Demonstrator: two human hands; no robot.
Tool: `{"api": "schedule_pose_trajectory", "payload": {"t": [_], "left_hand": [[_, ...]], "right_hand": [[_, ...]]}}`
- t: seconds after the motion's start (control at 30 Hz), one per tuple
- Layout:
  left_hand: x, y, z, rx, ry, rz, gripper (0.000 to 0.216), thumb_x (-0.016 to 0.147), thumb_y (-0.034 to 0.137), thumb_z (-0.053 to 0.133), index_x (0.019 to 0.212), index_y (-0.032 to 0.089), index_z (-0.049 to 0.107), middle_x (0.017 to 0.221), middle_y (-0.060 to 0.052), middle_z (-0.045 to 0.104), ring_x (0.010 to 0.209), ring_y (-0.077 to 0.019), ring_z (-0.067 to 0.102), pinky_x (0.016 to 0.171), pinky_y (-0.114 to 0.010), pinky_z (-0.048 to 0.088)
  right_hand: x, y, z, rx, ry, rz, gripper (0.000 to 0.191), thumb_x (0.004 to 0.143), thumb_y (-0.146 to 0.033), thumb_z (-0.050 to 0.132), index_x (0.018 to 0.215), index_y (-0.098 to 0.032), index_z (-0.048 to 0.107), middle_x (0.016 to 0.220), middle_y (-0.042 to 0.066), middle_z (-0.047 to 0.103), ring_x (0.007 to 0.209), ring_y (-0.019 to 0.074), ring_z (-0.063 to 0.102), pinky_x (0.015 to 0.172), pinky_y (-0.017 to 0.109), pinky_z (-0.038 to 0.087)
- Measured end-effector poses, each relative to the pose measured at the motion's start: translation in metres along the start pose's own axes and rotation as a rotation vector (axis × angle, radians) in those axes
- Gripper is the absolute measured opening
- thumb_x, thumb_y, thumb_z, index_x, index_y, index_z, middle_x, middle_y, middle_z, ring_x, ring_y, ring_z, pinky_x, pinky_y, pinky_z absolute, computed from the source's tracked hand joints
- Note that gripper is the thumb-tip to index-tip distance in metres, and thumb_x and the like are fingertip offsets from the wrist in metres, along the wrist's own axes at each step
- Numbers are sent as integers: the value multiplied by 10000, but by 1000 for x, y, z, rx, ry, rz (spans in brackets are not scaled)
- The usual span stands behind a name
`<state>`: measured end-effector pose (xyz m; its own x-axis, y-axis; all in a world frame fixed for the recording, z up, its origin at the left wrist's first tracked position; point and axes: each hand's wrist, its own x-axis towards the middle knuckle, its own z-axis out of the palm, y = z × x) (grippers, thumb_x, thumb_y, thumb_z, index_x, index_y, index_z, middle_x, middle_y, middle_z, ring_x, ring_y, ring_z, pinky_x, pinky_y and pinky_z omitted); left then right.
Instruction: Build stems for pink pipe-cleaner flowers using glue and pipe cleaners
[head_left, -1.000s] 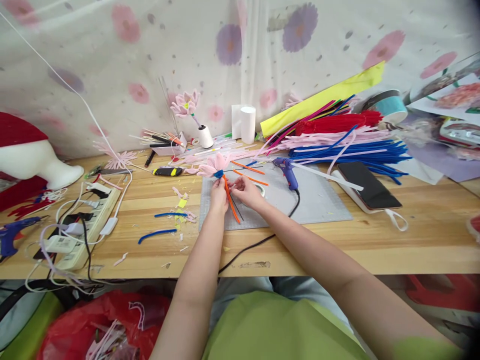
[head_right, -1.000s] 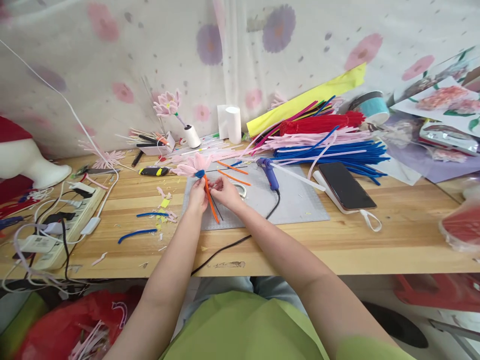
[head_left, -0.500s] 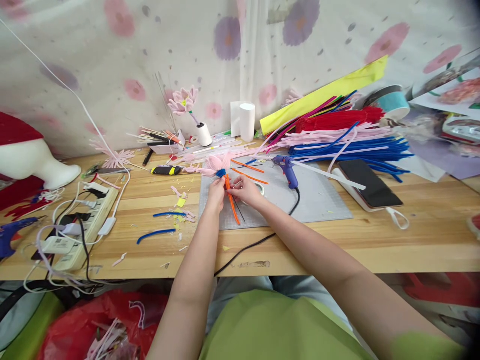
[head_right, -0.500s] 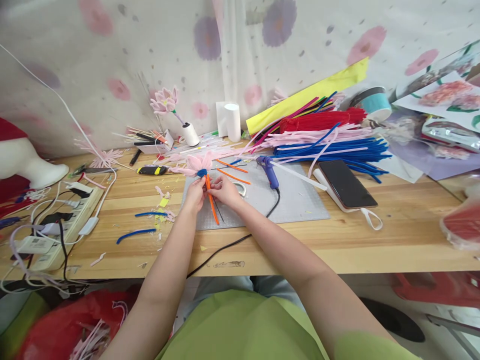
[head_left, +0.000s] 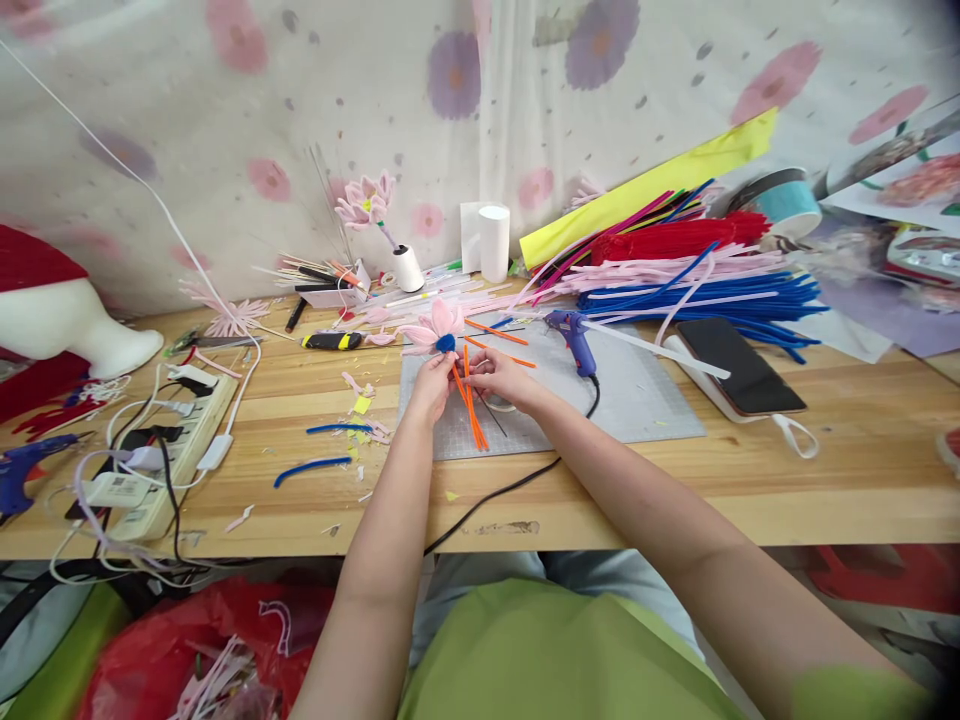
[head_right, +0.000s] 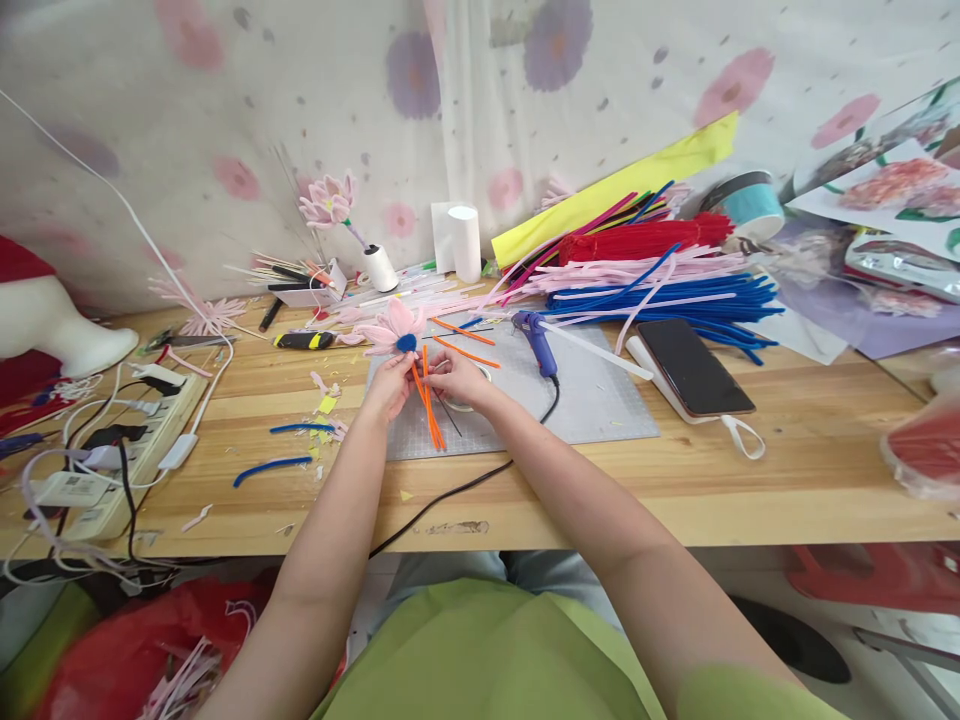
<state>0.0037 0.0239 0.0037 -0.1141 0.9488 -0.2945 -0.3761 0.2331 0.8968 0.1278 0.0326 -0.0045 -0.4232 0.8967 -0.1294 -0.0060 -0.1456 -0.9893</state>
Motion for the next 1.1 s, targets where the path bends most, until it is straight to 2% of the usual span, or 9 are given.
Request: {"api": "schedule_pose_trajectory", "payload": {"t": [0.1, 0.23, 0.33, 0.47, 0.6, 0.77, 0.9, 1.1], "left_hand": [[-2, 3, 5, 44, 54, 8, 141, 792, 170, 492, 707, 124, 595, 616, -40, 602, 544, -109, 566, 518, -220, 437], [-5, 8, 12, 151, 123, 55, 146, 788, 159, 491, 689, 123, 593, 624, -26, 583, 507, -93, 525, 479, -211, 419], [-5, 10, 13, 229, 135, 73, 146, 793, 168, 482, 702, 123, 587, 604, -10, 554, 511, -85, 508, 491, -208, 430], [-3, 12, 9, 326, 141, 72, 168, 806, 158, 457, 689, 117, 570, 531, 16, 471, 491, -70, 471, 475, -185, 431], [-1, 8, 8, 256, 72, 50, 140, 794, 198, 505, 712, 115, 584, 517, 38, 422, 448, -46, 433, 447, -165, 426], [4, -6, 8, 108, 84, -16, 123, 799, 188, 498, 741, 107, 571, 617, 0, 543, 507, -60, 518, 491, -189, 458], [7, -11, 7, 43, 50, -67, 132, 796, 206, 503, 756, 110, 584, 672, -32, 603, 510, -73, 542, 524, -221, 461], [7, -11, 7, -32, 43, -15, 126, 777, 191, 516, 776, 109, 612, 670, -45, 621, 565, -97, 564, 570, -230, 446]], "right_hand": [[1, 1, 2, -96, 58, -39, 212, 654, -138, 590, 789, -184, 433, 549, -72, 515, 414, 60, 479, 383, 170, 387], [2, -1, 10, -180, 174, -53, 114, 686, -132, 530, 768, -174, 463, 625, -34, 554, 484, 67, 519, 431, 180, 433], [3, -3, 12, -152, 200, -34, 104, 686, -125, 518, 763, -174, 466, 656, -18, 574, 545, 87, 561, 468, 194, 467], [4, -5, 3, -28, 243, 26, 130, 679, -91, 496, 755, -182, 442, 548, -47, 542, 498, 90, 564, 470, 199, 475], [1, -4, -7, 25, 181, 42, 110, 706, -105, 487, 767, -184, 440, 489, -58, 527, 449, 89, 550, 427, 186, 452], [-1, 3, -3, -20, 148, 35, 98, 735, -170, 522, 771, -186, 432, 500, -54, 543, 431, 78, 539, 395, 161, 409], [1, 9, 5, -168, 154, 9, 65, 754, -164, 486, 745, -192, 428, 482, -70, 508, 396, 60, 497, 380, 149, 369], [9, 18, 8, -402, 190, -60, 51, 761, -207, 457, 715, -195, 438, 533, -49, 565, 407, 75, 526, 418, 172, 369]]}}
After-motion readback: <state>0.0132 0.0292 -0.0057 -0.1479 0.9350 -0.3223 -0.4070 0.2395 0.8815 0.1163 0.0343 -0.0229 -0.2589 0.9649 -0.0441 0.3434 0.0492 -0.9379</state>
